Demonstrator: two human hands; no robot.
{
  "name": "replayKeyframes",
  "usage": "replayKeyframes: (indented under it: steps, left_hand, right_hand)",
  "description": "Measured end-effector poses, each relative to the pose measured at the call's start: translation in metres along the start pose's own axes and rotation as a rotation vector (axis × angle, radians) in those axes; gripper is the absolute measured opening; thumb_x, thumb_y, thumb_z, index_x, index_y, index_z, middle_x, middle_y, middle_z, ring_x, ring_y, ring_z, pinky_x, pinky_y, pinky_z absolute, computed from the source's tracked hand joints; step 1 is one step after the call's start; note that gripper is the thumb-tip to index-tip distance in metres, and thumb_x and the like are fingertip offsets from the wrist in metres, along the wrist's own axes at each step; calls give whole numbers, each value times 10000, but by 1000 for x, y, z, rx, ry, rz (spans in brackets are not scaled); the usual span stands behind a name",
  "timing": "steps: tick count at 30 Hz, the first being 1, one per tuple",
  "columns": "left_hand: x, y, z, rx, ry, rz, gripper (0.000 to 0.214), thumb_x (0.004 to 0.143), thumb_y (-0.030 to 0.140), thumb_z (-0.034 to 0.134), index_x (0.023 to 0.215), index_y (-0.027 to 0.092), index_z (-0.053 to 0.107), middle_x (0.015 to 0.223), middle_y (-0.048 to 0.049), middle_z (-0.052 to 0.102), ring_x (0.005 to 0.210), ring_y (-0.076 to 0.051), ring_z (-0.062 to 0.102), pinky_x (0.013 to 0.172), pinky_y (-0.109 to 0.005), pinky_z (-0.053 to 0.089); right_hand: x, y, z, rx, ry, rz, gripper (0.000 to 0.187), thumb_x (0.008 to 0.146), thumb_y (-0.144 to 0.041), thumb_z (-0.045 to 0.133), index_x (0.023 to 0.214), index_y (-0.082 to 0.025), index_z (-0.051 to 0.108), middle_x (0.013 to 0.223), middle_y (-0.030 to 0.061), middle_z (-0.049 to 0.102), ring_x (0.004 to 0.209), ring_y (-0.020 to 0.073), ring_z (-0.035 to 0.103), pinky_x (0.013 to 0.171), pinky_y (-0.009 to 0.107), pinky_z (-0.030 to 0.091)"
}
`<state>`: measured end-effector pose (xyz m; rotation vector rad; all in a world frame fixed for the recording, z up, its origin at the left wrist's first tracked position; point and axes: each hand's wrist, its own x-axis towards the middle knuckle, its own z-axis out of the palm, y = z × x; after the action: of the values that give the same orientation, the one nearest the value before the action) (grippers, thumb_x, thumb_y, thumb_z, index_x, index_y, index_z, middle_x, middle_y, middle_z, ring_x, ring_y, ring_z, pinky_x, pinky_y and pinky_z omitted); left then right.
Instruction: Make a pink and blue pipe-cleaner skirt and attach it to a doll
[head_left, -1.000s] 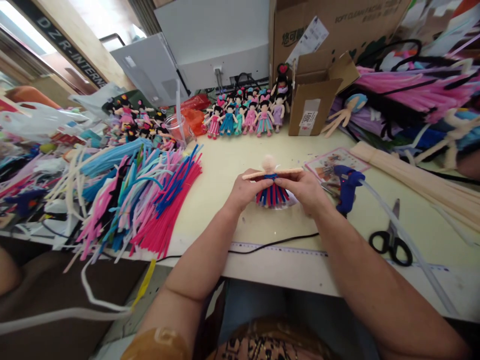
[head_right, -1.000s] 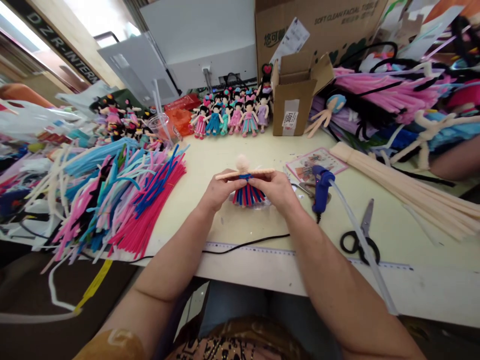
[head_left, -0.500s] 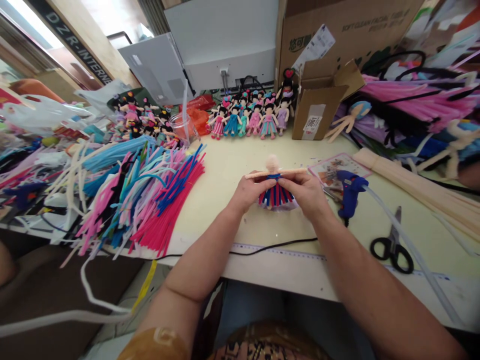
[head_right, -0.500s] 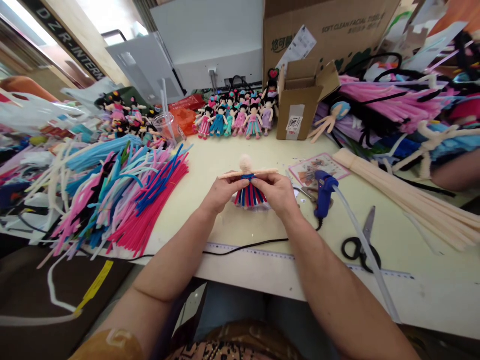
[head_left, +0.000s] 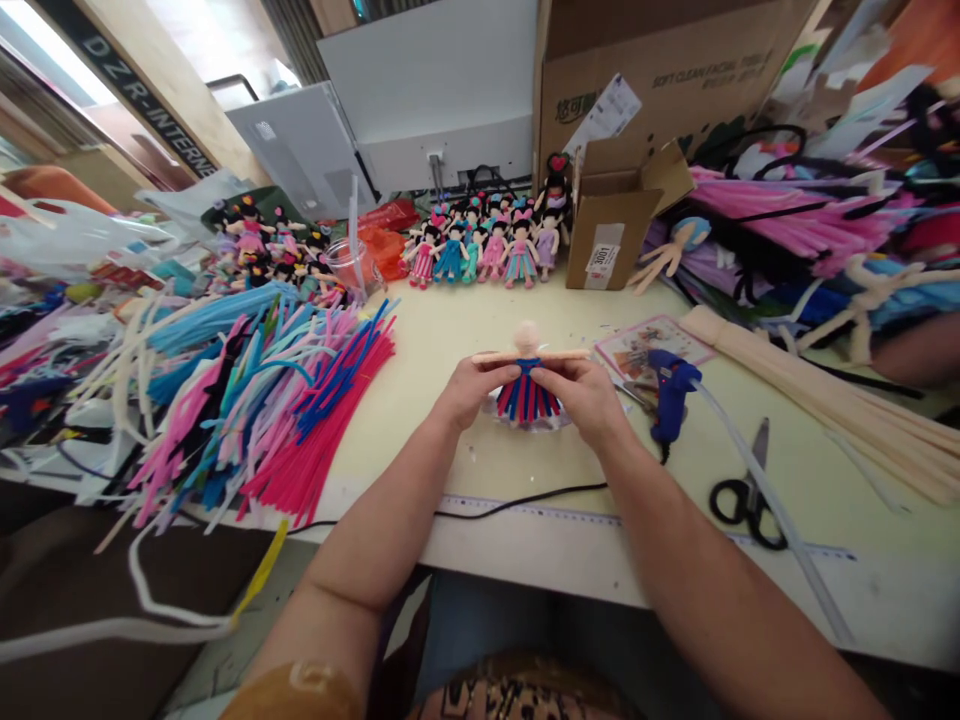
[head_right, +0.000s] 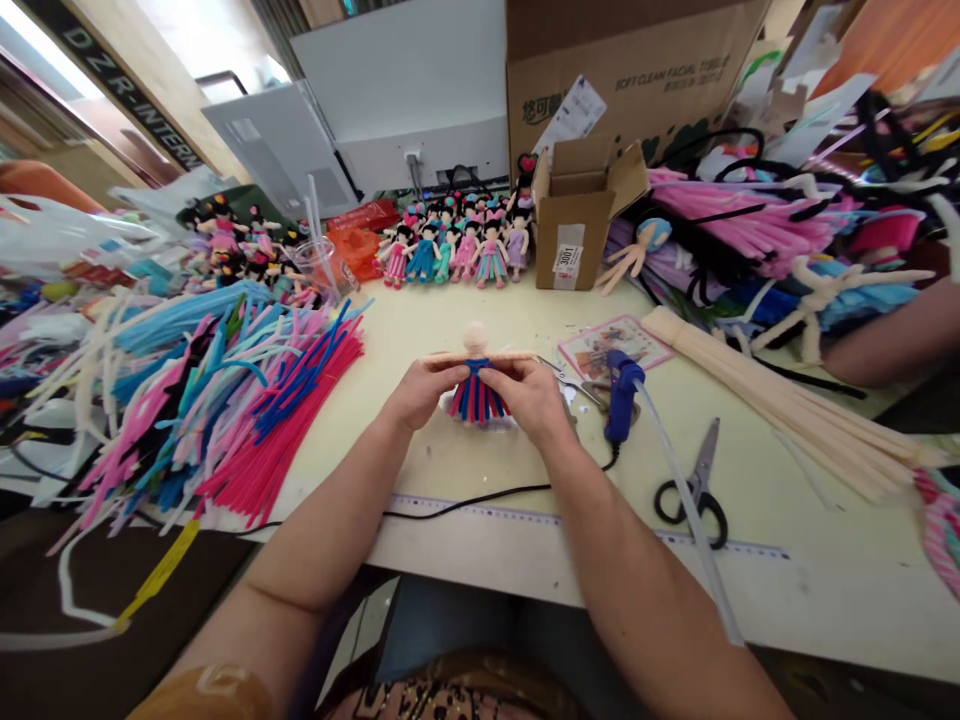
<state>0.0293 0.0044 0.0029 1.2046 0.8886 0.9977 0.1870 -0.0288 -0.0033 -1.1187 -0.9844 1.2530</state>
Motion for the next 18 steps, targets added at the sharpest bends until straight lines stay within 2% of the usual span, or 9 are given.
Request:
replayKeyframes:
  steps: [8, 14, 18]
  left_hand:
    - [6, 3, -2, 86, -11, -15, 298, 573, 325, 811, 822, 169, 761, 805, -46, 727, 752, -181, 633, 763, -318, 480]
    - [3, 2, 3, 13, -21, 14, 295, 574, 320, 811, 822, 169, 759, 808, -44, 724, 771, -183, 638, 793, -325, 472]
    - [-2, 4, 7, -43, -78, -12, 338, 599, 337, 795, 889, 169, 751, 835, -52, 727, 816, -195, 638, 823, -338, 471]
  right_hand:
    - [1, 6, 1, 79, -8, 47, 276, 592, -355, 767, 791, -167, 732, 789, 50, 738, 698, 203, 664, 679, 327, 508]
    - [1, -1, -2, 81, -18, 1, 269, 558, -340, 793, 758, -172, 727, 753, 34, 732, 665, 189, 647, 662, 322, 506]
    - [1, -4, -2, 52, -62, -13, 283, 563, -350, 803, 777, -177, 737, 734, 30, 727, 673, 185, 643, 690, 329, 508]
